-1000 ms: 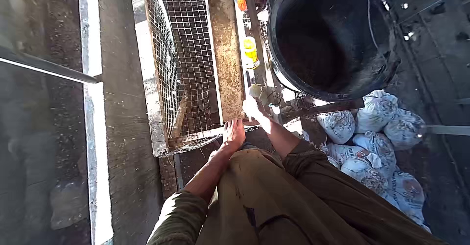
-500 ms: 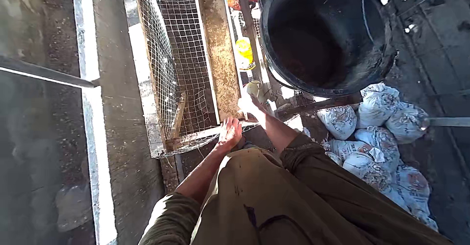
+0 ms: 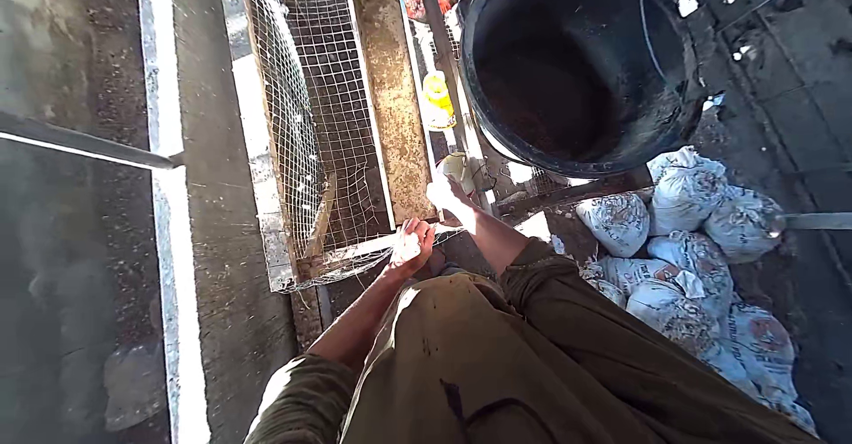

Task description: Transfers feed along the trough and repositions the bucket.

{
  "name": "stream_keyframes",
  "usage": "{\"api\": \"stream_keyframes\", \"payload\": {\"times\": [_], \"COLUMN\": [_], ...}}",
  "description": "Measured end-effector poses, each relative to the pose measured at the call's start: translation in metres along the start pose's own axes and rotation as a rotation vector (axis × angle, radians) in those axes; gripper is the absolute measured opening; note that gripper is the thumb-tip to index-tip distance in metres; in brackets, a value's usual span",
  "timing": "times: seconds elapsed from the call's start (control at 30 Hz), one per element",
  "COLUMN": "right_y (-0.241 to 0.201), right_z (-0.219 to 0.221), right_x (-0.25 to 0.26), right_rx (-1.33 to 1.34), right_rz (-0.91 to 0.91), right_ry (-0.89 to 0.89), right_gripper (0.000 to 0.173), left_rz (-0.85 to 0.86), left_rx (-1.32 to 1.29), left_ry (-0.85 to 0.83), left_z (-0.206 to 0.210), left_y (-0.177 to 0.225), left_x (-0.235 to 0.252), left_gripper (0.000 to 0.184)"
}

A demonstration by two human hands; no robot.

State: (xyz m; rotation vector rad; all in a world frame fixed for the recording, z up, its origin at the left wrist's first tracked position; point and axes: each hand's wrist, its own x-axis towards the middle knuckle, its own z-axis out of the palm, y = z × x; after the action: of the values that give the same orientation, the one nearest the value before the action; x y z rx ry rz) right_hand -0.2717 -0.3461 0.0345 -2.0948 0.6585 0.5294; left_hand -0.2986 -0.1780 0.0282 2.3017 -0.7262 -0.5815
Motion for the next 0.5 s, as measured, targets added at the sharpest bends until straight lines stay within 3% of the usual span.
{"api": "stream_keyframes", "payload": {"times": [0.27,0.5], "right_y": [-0.003,-0.006], "right_z": [-0.006,-0.015], "right_x": [0.017,0.002], "right_rx": [-0.073,-0.076], "right_rz": [0.008,-0.016], "right_ry": [-0.035,-0.049], "right_gripper": [0.034,0.032], "left_rz": [-0.017,0.029], "left_rx": [0.008,0.060], "left_ry": [-0.009,-0.027], "left_z": [-0.002,-0.010], "left_y": [0.000,-0.002], "left_x": [0.004,0.009], "left_gripper": [0.038,0.038]}}
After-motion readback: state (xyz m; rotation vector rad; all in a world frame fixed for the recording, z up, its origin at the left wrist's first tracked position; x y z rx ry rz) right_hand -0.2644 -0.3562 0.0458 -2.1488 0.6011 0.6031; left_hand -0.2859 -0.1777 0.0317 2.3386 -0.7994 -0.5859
